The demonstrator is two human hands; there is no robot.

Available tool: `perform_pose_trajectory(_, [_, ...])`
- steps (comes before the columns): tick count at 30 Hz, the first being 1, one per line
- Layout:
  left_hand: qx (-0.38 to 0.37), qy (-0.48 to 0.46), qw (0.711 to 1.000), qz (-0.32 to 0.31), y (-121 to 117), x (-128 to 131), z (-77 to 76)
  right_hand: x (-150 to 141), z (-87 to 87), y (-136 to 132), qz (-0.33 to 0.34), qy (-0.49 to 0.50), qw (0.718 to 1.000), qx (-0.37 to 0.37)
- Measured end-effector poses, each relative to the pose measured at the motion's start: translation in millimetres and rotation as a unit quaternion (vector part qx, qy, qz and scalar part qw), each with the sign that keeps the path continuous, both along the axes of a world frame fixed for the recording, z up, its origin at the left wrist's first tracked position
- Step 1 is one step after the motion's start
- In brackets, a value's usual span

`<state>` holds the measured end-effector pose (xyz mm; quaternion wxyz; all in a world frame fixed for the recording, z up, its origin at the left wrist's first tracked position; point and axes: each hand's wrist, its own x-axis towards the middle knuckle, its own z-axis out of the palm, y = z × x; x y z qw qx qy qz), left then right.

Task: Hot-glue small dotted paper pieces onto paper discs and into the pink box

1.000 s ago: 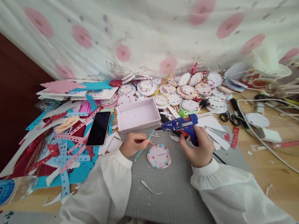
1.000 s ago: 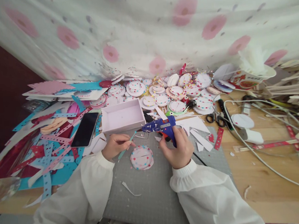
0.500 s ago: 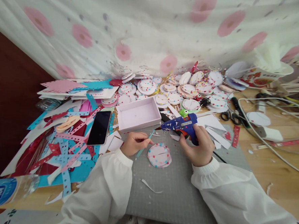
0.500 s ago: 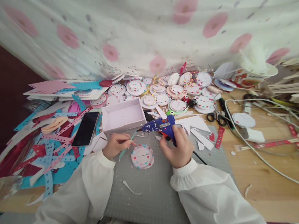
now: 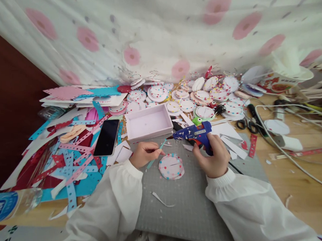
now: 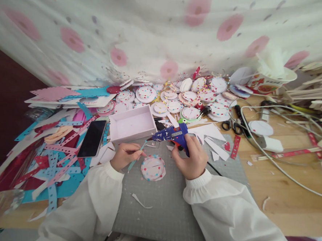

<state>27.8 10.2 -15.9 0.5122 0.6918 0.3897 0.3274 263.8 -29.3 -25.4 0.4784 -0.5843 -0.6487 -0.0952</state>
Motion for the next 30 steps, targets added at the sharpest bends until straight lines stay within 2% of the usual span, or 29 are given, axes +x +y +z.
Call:
perform_pose_trajectory(20, [0.0, 0.001, 1.0, 0.0, 0, 1, 3.1, 1, -0.6, 0, 0.004, -0.005, 1.0, -0.001])
perform_pose_trajectory(25, [-0.004, -0.005, 1.0, 0.001, 0, 0, 0.7, 2, -0.8, 0, -0.013, -0.029, 0.999, 0.012])
perform_pose_trajectory(30, [-0.005, -0.005, 1.0, -0.001, 0, -1, -1.4, 10, 8.5, 2, -0.051, -0.029, 0.998, 0.007])
